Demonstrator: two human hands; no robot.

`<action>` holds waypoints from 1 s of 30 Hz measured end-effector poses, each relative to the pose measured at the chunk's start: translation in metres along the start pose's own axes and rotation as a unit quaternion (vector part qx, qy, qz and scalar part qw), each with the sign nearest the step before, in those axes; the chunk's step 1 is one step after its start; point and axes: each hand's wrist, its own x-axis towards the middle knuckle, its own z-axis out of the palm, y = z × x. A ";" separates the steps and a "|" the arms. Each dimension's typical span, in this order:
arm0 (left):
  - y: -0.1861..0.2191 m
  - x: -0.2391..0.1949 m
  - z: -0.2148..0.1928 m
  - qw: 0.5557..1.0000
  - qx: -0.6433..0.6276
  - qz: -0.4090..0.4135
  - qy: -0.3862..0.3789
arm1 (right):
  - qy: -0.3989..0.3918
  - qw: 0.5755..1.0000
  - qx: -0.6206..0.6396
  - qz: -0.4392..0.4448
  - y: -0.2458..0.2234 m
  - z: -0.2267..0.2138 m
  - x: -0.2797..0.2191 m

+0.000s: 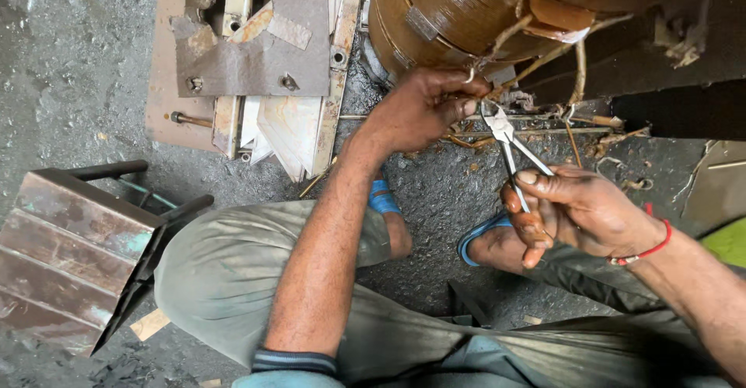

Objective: The person sits on the floor and uses pliers to strip insulation from copper wires attached to a cylindrical component. The person repeatedly grips and pulls the wire ends to remove the outer layer, leaving bare copper strands.

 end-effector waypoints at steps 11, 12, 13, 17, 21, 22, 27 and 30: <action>0.008 -0.005 -0.002 0.993 0.113 -0.012 0.021 | -0.070 0.995 0.074 -0.026 0.012 0.009 0.010; 0.008 -0.004 -0.003 0.992 0.125 -0.007 0.027 | -0.122 0.982 0.134 -0.046 0.022 0.011 0.012; 0.007 -0.006 -0.002 0.992 0.126 0.001 0.029 | -0.068 0.992 0.082 -0.063 0.029 0.011 0.012; 0.001 -0.004 -0.003 0.979 0.177 0.084 0.060 | 0.190 0.789 -0.552 -0.191 0.042 -0.017 -0.003; 0.001 -0.006 -0.004 0.943 0.234 0.201 0.129 | 0.393 0.765 -0.474 -0.188 0.074 -0.062 -0.050; 0.001 -0.006 -0.007 0.945 0.232 0.195 0.126 | 0.380 0.815 -0.391 -0.195 0.082 -0.077 -0.053; -0.009 -0.004 0.000 0.958 0.209 0.160 0.112 | 0.338 0.896 -0.258 -0.129 0.159 -0.107 -0.032; -0.022 0.004 0.003 0.964 0.232 0.058 0.114 | 0.241 0.939 -0.211 -0.128 0.186 -0.082 0.006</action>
